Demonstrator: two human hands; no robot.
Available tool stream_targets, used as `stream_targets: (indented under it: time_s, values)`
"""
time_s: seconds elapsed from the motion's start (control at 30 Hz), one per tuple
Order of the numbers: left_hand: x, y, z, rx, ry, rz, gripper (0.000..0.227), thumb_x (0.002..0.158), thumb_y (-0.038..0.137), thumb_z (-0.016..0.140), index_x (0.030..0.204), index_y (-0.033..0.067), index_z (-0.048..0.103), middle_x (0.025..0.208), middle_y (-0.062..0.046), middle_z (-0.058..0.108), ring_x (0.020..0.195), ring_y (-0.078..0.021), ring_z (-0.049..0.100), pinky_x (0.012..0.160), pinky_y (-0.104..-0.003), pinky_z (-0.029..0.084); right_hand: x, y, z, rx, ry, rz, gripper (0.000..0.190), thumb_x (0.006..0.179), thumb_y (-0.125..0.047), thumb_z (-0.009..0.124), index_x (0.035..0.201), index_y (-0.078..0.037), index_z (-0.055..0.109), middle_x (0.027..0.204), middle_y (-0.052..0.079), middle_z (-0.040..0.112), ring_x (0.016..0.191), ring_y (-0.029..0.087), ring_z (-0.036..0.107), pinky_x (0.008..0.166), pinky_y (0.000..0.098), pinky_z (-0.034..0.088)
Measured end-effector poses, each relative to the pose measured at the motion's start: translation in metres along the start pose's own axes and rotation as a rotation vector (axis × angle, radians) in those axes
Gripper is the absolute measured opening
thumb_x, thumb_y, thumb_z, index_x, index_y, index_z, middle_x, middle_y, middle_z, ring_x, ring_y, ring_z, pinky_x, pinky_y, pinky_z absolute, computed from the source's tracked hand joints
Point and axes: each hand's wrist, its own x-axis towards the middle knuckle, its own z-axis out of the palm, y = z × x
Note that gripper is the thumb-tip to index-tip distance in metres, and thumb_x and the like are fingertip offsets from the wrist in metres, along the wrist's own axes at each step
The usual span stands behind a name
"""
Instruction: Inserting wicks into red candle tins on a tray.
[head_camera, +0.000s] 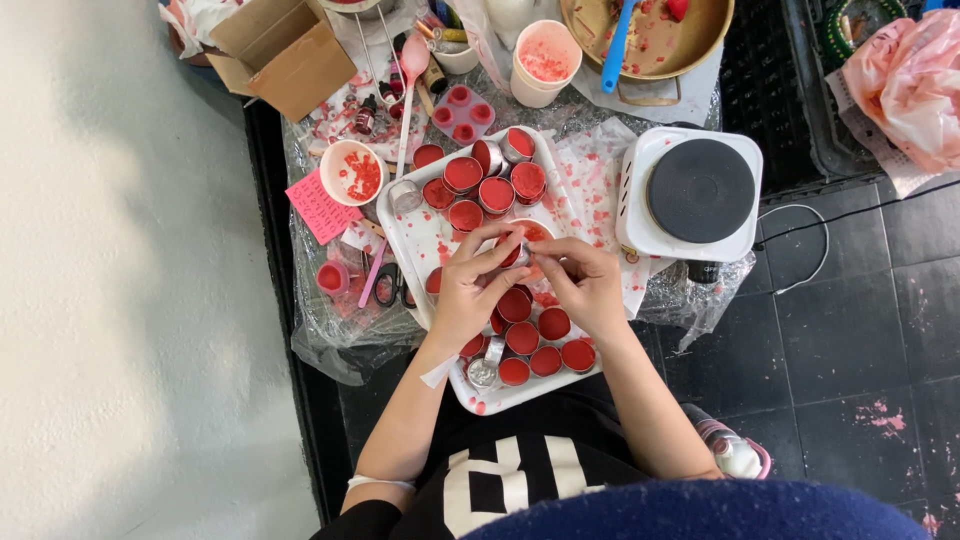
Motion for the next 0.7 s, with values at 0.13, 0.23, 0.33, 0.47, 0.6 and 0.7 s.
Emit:
stream_targets:
  time_s: [0.13, 0.23, 0.33, 0.47, 0.6, 0.7]
  values:
    - [-0.001, -0.007, -0.001, -0.050, 0.059, -0.051, 0.045, 0.093, -0.006, 0.070, 0.136, 0.0082, 0.066, 0.143, -0.006, 0.055, 0.115, -0.0169, 0.071, 0.098, -0.031, 0.060, -0.003, -0.003, 0.004, -0.024, -0.019, -0.090, 0.017, 0.099, 0.004, 0.067, 0.114, 0.000, 0.074, 0.098, 0.002, 0.076, 0.079, -0.001, 0.065, 0.062, 0.0178, 0.047]
    - [0.000, -0.008, -0.003, 0.149, 0.065, 0.066, 0.048, 0.090, -0.009, 0.075, 0.134, 0.0074, 0.068, 0.144, -0.008, 0.057, 0.118, -0.0175, 0.068, 0.100, -0.031, 0.062, -0.003, -0.009, 0.005, -0.211, 0.030, -0.069, 0.018, 0.094, 0.003, 0.071, 0.109, -0.003, 0.078, 0.075, 0.000, 0.072, 0.055, -0.001, 0.049, 0.049, 0.0204, 0.034]
    - [-0.001, -0.008, -0.004, 0.027, 0.049, 0.031, 0.049, 0.090, -0.009, 0.074, 0.135, 0.0097, 0.067, 0.143, -0.008, 0.056, 0.119, -0.0163, 0.067, 0.099, -0.031, 0.059, -0.001, -0.017, 0.007, -0.259, 0.030, -0.121, 0.018, 0.092, 0.003, 0.073, 0.107, -0.005, 0.079, 0.072, -0.001, 0.070, 0.055, -0.001, 0.049, 0.049, 0.0206, 0.034]
    - [-0.002, -0.012, -0.003, 0.034, 0.097, -0.024, 0.047, 0.089, -0.009, 0.074, 0.133, 0.0075, 0.068, 0.142, -0.008, 0.057, 0.115, -0.0162, 0.069, 0.095, -0.030, 0.060, 0.000, -0.018, 0.008, -0.305, 0.014, -0.182, 0.015, 0.091, 0.002, 0.074, 0.104, -0.004, 0.078, 0.078, 0.001, 0.073, 0.055, 0.001, 0.051, 0.050, 0.0199, 0.038]
    - [-0.003, -0.015, -0.001, -0.075, 0.090, -0.003, 0.044, 0.092, -0.007, 0.074, 0.134, 0.0038, 0.067, 0.143, -0.008, 0.055, 0.117, -0.0162, 0.067, 0.097, -0.031, 0.059, -0.002, 0.001, 0.008, 0.001, 0.004, -0.048, 0.015, 0.099, 0.001, 0.066, 0.113, -0.001, 0.071, 0.093, 0.002, 0.076, 0.077, 0.002, 0.070, 0.063, 0.0183, 0.055]
    - [-0.004, -0.019, -0.002, -0.190, 0.083, -0.053, 0.043, 0.092, -0.004, 0.074, 0.134, 0.0025, 0.067, 0.143, -0.009, 0.055, 0.115, -0.0164, 0.069, 0.100, -0.031, 0.063, -0.002, 0.006, 0.009, -0.018, 0.031, -0.050, 0.014, 0.102, 0.002, 0.065, 0.115, 0.001, 0.070, 0.094, 0.005, 0.074, 0.076, 0.004, 0.067, 0.061, 0.0191, 0.052]
